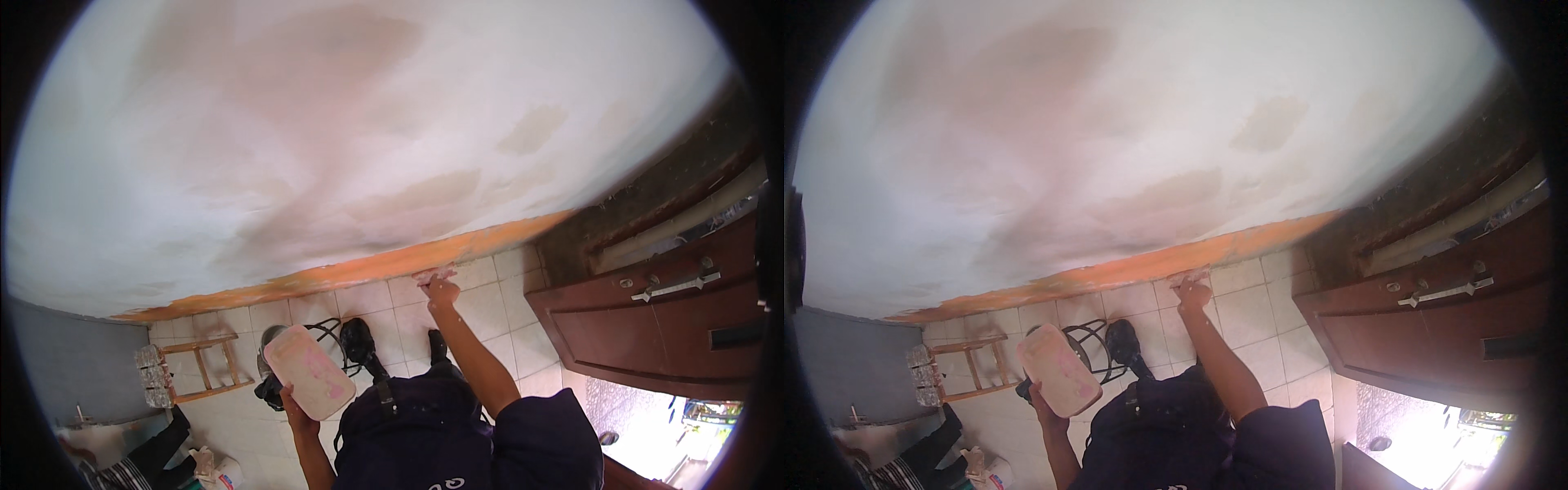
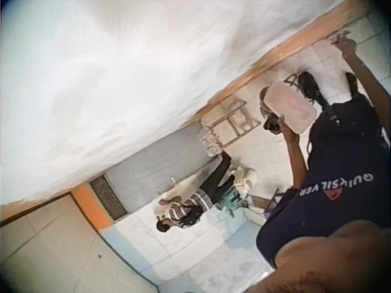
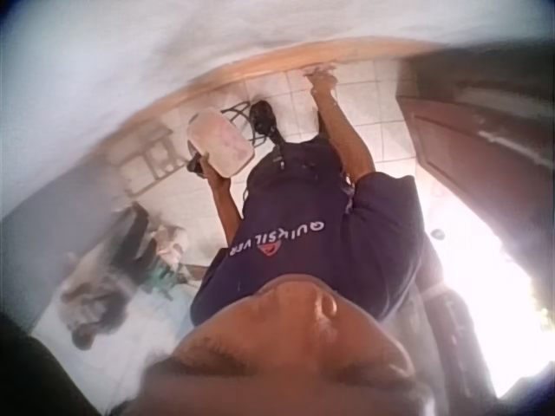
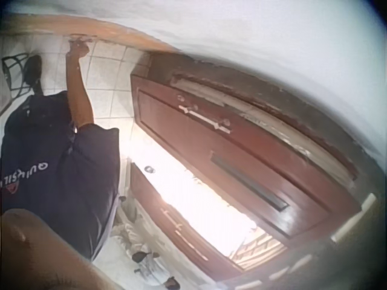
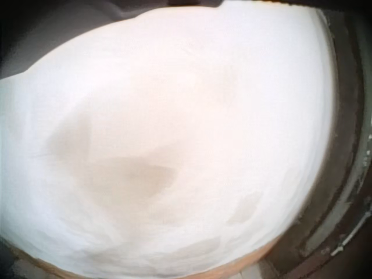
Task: The person applies wall putty to a wall using a putty knife and a plastic container. The person repeatedly scoops putty from the container and spreads it onto a patch of the wall, smoothing the surface with the knife.
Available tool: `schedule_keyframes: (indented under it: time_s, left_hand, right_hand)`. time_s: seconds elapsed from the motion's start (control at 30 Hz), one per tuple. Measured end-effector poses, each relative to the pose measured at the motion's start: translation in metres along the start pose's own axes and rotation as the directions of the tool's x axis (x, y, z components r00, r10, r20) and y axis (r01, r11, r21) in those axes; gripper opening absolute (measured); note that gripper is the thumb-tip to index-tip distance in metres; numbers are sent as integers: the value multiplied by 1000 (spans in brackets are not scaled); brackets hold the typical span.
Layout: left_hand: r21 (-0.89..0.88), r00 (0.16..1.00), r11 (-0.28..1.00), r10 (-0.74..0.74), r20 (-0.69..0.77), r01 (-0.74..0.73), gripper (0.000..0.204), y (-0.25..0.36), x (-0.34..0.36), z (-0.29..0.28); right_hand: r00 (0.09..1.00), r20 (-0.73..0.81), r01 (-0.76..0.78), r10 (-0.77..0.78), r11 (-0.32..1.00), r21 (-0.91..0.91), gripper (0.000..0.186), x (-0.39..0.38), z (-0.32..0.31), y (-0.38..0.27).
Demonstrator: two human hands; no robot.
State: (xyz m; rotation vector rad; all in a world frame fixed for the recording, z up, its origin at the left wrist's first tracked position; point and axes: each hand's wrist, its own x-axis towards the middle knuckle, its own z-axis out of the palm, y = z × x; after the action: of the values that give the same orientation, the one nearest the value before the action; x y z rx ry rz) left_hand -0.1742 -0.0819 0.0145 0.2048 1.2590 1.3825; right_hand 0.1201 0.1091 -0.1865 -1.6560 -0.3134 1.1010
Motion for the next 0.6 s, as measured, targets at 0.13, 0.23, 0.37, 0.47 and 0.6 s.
schedule_keyframes:
  time_s: [0.13,0.23,0.37,0.47,0.6]
  left_hand:
    - [-24,1000,1000,-19,-10,19,55,2,2,0]
    - [-20,1000,1000,-15,7,15,56,4,2,-9]
    - [-35,1000,999,3,27,-2,58,9,6,-3]
    - [-39,1000,999,-12,11,12,58,10,6,-9]
    - [-55,1000,998,16,16,-15,60,13,15,-1]
  right_hand:
    - [999,-25,53,-49,977,208,21,63,32,-9]
    - [957,139,249,-253,967,42,22,74,49,-56]
    - [932,145,309,-331,938,153,19,29,53,-67]
    - [930,147,290,-337,918,271,18,-41,38,-96]
    - [989,51,132,-140,981,142,20,-64,12,-67]
